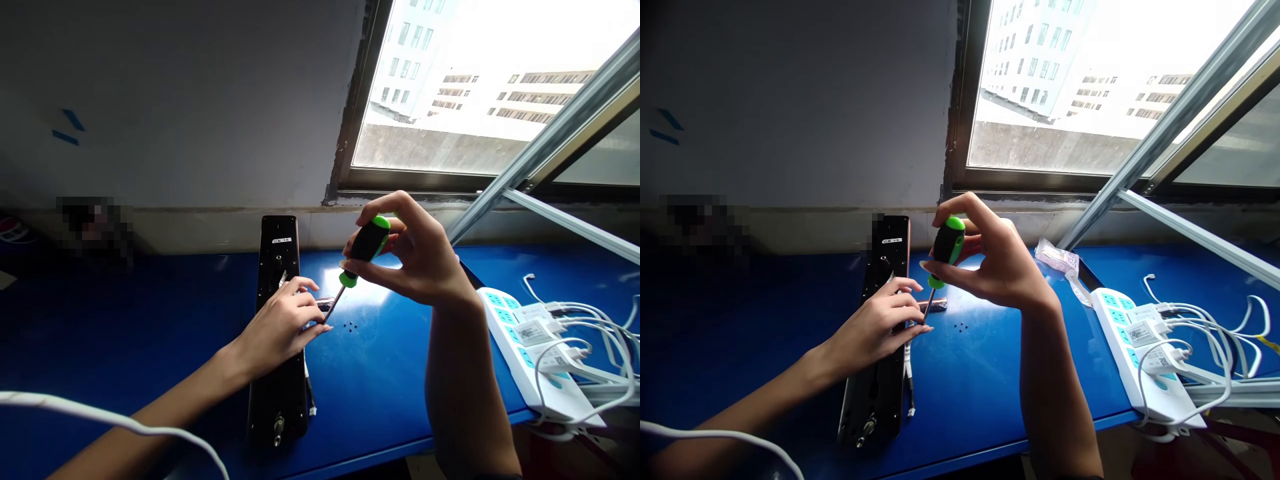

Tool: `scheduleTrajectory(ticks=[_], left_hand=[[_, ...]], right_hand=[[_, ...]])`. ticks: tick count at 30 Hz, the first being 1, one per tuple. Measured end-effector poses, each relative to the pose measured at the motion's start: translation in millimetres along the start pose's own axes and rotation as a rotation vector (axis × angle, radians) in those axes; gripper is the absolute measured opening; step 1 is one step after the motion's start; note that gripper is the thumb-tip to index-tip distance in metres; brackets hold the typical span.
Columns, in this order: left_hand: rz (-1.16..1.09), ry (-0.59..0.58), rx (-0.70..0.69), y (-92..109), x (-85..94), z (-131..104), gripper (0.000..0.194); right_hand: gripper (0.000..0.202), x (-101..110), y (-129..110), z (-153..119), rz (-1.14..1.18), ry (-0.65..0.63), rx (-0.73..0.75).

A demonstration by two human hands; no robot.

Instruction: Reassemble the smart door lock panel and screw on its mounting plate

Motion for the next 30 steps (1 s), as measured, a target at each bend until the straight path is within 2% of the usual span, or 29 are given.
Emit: scheduleTrajectory(ticks=[5,10,13,16,24,30], left_hand=[[-0.071,0.157,0.019,-0.6,14.8,5.3,0.008],[-0.046,0.186,-0.002,-7.7,20.6,2.6,0.004],[-0.085,0.251,-0.036,-8.8,20.6,-1.0,0.005],[-0.1,0.302,-0.062,-7.9,19.8,-3.8,0.006],[-0.069,0.333,-0.127,-6.5,21.7,-4.9,0.006],[-0.055,0.355,-0.101,-7.1,23.7,-5.1,0.007]], right_hand=[[0.051,1.4,1.3,1.5,-0.065,0.089,0.064],[0.053,8.1,0.4,3.0,-0.035,0.211,0.088],[0.055,11.9,-1.6,3.0,-0.001,0.258,0.096],[0.056,13.4,-2.5,2.7,0.007,0.262,0.108],[0.054,16.7,-1.3,2.7,-0.008,0.294,0.126],[0.054,15.7,-2.6,2.3,-0.028,0.278,0.125]])
Point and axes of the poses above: each hand's wrist, its own z-axis towards the middle knuckle, its own x-axis out of the back of the hand, y = z × x, the point moved 5 cm from there along z, towards the middle knuckle, and after that the axes turned 11 degrees about y, right-handed, at the moved point
